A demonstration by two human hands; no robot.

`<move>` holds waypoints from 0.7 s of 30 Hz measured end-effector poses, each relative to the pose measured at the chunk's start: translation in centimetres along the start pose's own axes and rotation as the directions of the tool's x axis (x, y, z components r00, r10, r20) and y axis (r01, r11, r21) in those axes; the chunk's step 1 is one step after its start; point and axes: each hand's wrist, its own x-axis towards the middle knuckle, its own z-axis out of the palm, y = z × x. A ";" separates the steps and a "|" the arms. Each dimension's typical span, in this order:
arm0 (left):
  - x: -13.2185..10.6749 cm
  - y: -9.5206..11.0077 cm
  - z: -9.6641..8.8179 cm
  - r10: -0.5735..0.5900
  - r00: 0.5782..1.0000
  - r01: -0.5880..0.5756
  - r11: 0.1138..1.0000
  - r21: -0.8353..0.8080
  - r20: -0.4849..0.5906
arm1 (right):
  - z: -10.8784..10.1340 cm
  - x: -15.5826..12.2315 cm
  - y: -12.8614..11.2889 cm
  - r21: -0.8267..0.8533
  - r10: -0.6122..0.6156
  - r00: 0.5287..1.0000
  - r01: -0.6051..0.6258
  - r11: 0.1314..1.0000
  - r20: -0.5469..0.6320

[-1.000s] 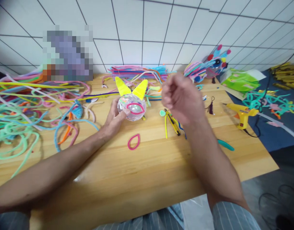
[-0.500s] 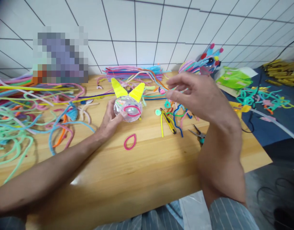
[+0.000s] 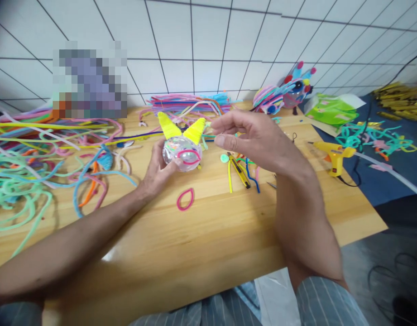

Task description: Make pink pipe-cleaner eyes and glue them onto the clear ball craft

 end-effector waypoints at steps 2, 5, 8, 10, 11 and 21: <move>0.1 -0.2 -0.2 0.028 1.000 -0.028 0.999 0.017 0.011 | 0.2 0.2 0.1 -0.007 -0.001 1.000 0.001 1.000 -0.005; 0.3 -0.3 -0.3 0.059 0.998 -0.060 0.997 0.037 0.030 | 0.6 0.4 0.3 -0.015 -0.015 1.000 0.015 1.000 0.000; 0.3 -0.3 -0.3 0.062 0.998 -0.063 0.998 0.030 0.024 | 1.0 0.5 0.6 -0.013 -0.014 1.000 0.014 1.000 0.000; 0.3 -0.3 -0.3 0.059 0.998 -0.060 0.998 0.013 0.018 | 1.3 0.5 0.8 -0.014 -0.016 1.000 0.016 1.000 -0.007; 0.3 -0.3 -0.2 0.059 0.998 -0.059 0.998 0.008 0.018 | 1.4 0.5 0.8 -0.018 -0.017 1.000 0.017 1.000 -0.008; 0.3 -0.6 0.2 0.057 0.998 -0.057 0.998 -0.013 0.002 | 2.8 0.6 1.6 -0.016 -0.012 1.000 0.013 1.000 0.019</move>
